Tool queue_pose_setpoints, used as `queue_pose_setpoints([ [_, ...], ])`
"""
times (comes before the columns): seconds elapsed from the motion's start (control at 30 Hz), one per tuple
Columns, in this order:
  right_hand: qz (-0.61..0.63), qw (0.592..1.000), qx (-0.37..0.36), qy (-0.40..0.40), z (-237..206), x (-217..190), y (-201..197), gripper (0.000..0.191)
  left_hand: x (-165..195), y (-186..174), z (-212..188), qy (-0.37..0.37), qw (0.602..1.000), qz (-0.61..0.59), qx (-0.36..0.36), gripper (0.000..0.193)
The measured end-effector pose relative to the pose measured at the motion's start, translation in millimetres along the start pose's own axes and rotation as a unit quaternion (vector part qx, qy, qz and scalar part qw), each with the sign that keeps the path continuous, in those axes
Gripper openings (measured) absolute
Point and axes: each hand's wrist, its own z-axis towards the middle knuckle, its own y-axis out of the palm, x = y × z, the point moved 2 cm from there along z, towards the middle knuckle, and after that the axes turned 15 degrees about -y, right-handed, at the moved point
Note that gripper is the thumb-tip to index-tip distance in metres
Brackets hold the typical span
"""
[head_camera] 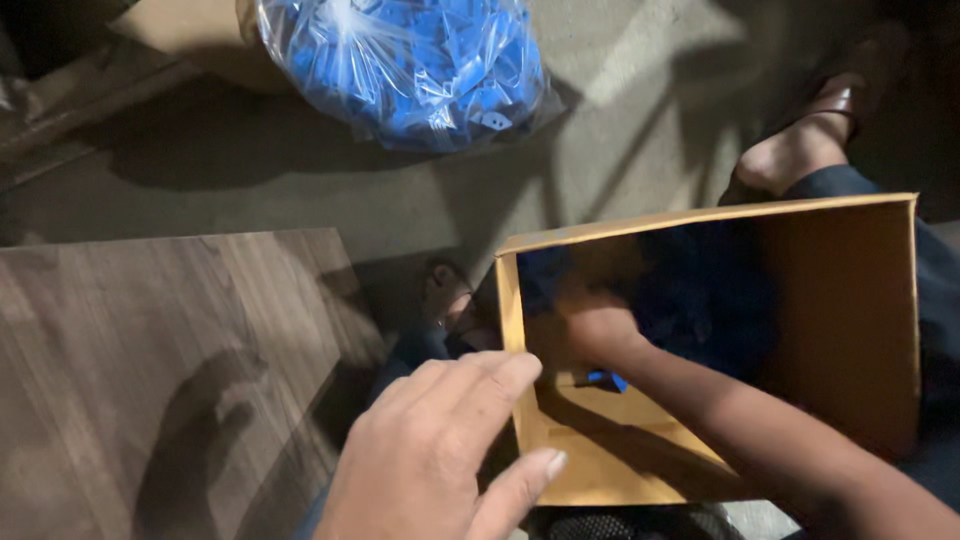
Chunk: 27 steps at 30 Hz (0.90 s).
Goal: The person moves bags of plastic components into a large container and then uses a utility knife to trim excess material from individual blue plastic parts.
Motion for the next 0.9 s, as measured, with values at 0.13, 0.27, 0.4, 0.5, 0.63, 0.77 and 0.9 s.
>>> queue_pose_setpoints([
  [0.13,-0.044,0.999,0.028,-0.012,35.3,-0.2,29.1,0.028,-4.2,-1.4,2.4,-0.001,0.999,0.0,0.04,0.056],
  [0.27,-0.004,1.0,-0.005,0.019,41.0,8.3,53.0,0.024,-7.8,-1.4,4.5,-0.02,0.999,0.007,0.028,0.06],
  [0.4,-0.039,0.985,-0.162,-0.042,12.5,18.3,64.4,0.028,-8.0,-4.3,4.3,-0.026,0.999,-0.016,0.033,0.054],
  [0.5,-0.005,0.988,-0.151,-0.036,-10.4,22.2,44.7,0.029,-8.2,-4.6,5.7,-0.07,0.997,-0.017,0.031,0.055],
  [0.63,0.102,0.983,-0.144,0.048,-37.0,8.3,-13.5,0.031,-10.7,-1.9,12.1,-0.139,0.988,0.025,0.053,0.056],
  [0.77,0.033,0.995,-0.089,0.026,-91.6,-7.7,-104.6,0.039,-22.8,6.2,22.7,-0.227,0.972,0.038,0.047,0.057],
  [0.9,-0.039,0.976,-0.208,0.044,-169.9,-10.8,-156.2,0.051,-44.2,34.8,34.8,-0.341,0.928,0.144,-0.04,0.07],
])
